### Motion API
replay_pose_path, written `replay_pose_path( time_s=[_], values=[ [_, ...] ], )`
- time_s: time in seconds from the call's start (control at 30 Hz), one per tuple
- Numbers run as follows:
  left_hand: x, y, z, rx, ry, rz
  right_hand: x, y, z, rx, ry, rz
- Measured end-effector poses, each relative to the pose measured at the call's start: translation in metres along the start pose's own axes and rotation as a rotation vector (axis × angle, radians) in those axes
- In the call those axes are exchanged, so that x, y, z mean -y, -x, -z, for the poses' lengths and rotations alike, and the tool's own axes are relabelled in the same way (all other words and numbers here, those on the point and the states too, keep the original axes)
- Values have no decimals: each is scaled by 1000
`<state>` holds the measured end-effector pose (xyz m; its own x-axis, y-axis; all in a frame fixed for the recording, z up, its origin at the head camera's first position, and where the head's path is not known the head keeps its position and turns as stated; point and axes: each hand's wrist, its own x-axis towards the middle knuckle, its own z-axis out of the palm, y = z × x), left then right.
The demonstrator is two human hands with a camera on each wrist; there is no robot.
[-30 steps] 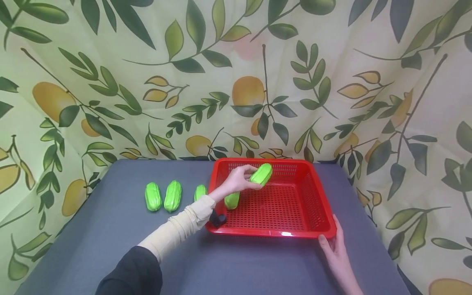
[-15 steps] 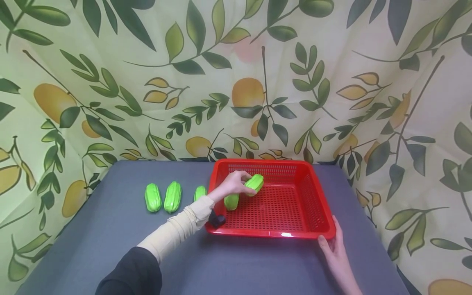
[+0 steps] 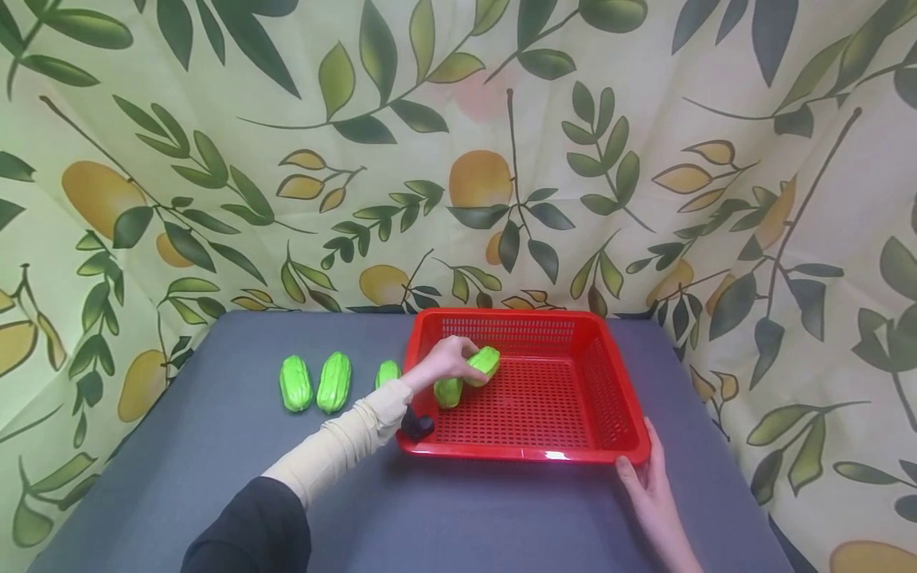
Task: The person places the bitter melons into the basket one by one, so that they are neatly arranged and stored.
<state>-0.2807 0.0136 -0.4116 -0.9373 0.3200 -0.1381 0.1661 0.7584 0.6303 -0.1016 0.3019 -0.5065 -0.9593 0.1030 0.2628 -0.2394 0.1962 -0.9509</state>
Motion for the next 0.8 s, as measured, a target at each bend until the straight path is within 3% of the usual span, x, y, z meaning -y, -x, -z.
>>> replay_pose_path(
  time_s=[0.8],
  values=[
    [3, -1, -5, 64, -157, -22, 6, 0, 1, -2, 29, -29]
  ],
)
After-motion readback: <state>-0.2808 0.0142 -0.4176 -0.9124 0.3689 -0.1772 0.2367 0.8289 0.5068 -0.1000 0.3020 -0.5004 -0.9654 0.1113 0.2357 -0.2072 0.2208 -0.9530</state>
